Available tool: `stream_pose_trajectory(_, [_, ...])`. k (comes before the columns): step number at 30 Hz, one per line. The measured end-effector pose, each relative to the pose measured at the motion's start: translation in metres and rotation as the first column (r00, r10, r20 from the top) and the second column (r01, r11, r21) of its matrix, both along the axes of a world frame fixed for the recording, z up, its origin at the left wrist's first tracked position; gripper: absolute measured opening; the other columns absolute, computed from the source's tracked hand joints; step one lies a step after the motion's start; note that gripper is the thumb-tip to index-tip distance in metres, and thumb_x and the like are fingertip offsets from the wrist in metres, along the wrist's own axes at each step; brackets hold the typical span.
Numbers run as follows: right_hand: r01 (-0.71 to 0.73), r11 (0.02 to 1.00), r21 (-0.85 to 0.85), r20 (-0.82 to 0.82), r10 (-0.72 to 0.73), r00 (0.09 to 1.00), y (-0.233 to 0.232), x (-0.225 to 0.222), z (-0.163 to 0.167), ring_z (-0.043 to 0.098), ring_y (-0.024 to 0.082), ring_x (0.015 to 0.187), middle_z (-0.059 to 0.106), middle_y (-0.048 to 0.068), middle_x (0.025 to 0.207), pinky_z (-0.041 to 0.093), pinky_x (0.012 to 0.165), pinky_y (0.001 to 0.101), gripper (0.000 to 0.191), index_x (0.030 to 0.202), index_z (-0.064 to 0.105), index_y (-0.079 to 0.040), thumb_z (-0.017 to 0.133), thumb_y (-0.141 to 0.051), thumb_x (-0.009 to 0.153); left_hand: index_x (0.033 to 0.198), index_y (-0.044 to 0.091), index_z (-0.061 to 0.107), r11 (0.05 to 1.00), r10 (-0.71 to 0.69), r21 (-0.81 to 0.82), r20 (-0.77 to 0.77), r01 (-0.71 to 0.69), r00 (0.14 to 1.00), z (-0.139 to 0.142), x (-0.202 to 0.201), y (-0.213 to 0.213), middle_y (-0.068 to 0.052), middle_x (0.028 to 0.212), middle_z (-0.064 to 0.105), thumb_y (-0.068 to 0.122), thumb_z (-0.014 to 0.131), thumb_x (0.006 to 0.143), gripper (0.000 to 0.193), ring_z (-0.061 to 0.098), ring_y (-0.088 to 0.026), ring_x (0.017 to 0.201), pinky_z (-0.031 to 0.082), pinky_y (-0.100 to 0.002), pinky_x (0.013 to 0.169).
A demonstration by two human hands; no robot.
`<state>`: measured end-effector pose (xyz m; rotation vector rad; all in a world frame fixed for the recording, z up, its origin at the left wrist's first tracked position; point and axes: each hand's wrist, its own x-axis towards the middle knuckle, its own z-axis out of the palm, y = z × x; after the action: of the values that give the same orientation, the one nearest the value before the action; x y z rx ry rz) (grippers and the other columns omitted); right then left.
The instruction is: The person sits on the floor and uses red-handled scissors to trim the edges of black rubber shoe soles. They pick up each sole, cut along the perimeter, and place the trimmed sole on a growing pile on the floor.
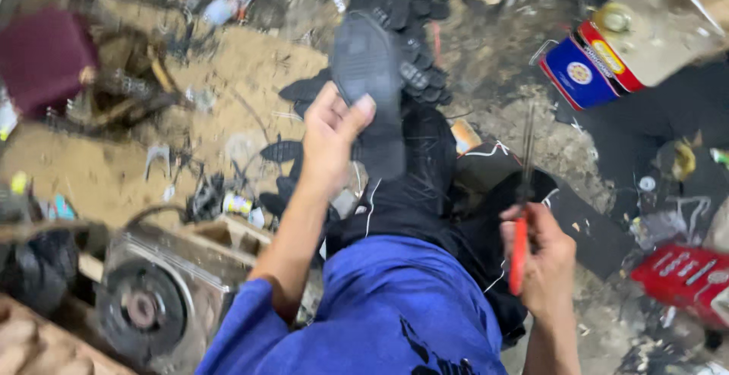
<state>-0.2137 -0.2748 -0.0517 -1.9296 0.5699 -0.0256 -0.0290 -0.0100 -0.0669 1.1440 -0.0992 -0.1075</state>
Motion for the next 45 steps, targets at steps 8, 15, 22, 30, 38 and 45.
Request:
stream_pose_trajectory(8, [-0.117, 0.953, 0.280, 0.139, 0.081, 0.987, -0.018, 0.009, -0.018, 0.050, 0.008, 0.060, 0.053, 0.003, 0.071, 0.041, 0.054, 0.0236, 0.025, 0.108, 0.060, 0.000, 0.056, -0.025, 0.109, 0.120, 0.001, 0.064, 0.915, 0.404, 0.094, -0.201, -0.393, 0.892, -0.043, -0.005, 0.095, -0.004, 0.101, 0.071, 0.010, 0.069, 0.098, 0.024, 0.061, -0.010, 0.080, 0.046, -0.026, 0.064])
stream_pose_trajectory(15, [-0.197, 0.953, 0.231, 0.149, 0.165, 0.975, -0.016, 0.016, -0.023, 0.050, 0.009, 0.060, 0.053, 0.003, 0.071, 0.041, 0.055, 0.0233, 0.029, 0.109, 0.060, 0.000, 0.055, -0.029, 0.111, 0.137, -0.004, 0.049, 0.617, 0.745, 0.693, -0.362, -0.373, 0.560, -0.148, -0.083, 0.129, -0.010, 0.116, 0.062, 0.017, 0.081, 0.092, 0.059, 0.059, -0.019, 0.101, 0.046, -0.032, 0.085])
stream_pose_trajectory(22, [-0.179, 0.963, 0.202, 0.072, 0.168, 0.983, -0.018, 0.012, -0.031, 0.049, 0.010, 0.058, 0.053, 0.004, 0.069, 0.039, 0.053, 0.0234, 0.031, 0.108, 0.059, 0.000, 0.052, -0.030, 0.112, 0.129, -0.003, 0.067, 0.700, 0.674, 0.665, -0.495, -0.259, 0.548, -0.174, -0.130, 0.108, -0.012, 0.104, 0.073, 0.009, 0.074, 0.084, 0.047, 0.069, -0.022, 0.094, 0.052, -0.032, 0.082])
stream_pose_trajectory(30, [-0.057, 0.988, 0.142, -0.065, 0.066, 0.996, -0.007, 0.001, -0.047, 0.048, 0.012, 0.052, 0.052, 0.006, 0.064, 0.040, 0.049, 0.0261, 0.034, 0.105, 0.059, 0.001, 0.051, -0.033, 0.108, 0.122, -0.005, 0.073, 0.878, 0.467, 0.406, -0.601, -0.255, 0.649, -0.170, -0.042, 0.083, -0.009, 0.090, 0.075, 0.001, 0.064, 0.089, 0.035, 0.068, -0.018, 0.074, 0.053, -0.028, 0.062])
stream_pose_trajectory(38, [-0.024, 0.993, 0.116, 0.000, 0.024, 1.000, 0.011, -0.004, -0.068, 0.050, 0.016, 0.052, 0.050, 0.008, 0.063, 0.041, 0.048, 0.0290, 0.052, 0.108, 0.056, 0.007, 0.050, -0.044, 0.108, 0.140, 0.016, 0.058, 0.898, 0.298, 0.077, -0.830, -0.433, 0.471, -0.192, 0.043, 0.078, -0.008, 0.106, 0.067, 0.008, 0.068, 0.091, 0.050, 0.063, -0.018, 0.083, 0.061, -0.041, 0.072])
stream_pose_trajectory(45, [0.015, 0.993, 0.121, -0.024, -0.012, 1.000, 0.038, -0.009, -0.070, 0.050, 0.019, 0.051, 0.049, 0.009, 0.063, 0.040, 0.048, 0.0306, 0.056, 0.108, 0.055, 0.011, 0.051, -0.046, 0.108, 0.153, 0.028, 0.037, 0.827, 0.244, -0.018, -0.889, -0.562, 0.388, -0.212, 0.076, 0.078, -0.009, 0.121, 0.064, 0.005, 0.069, 0.087, 0.077, 0.059, -0.027, 0.111, 0.061, -0.048, 0.084])
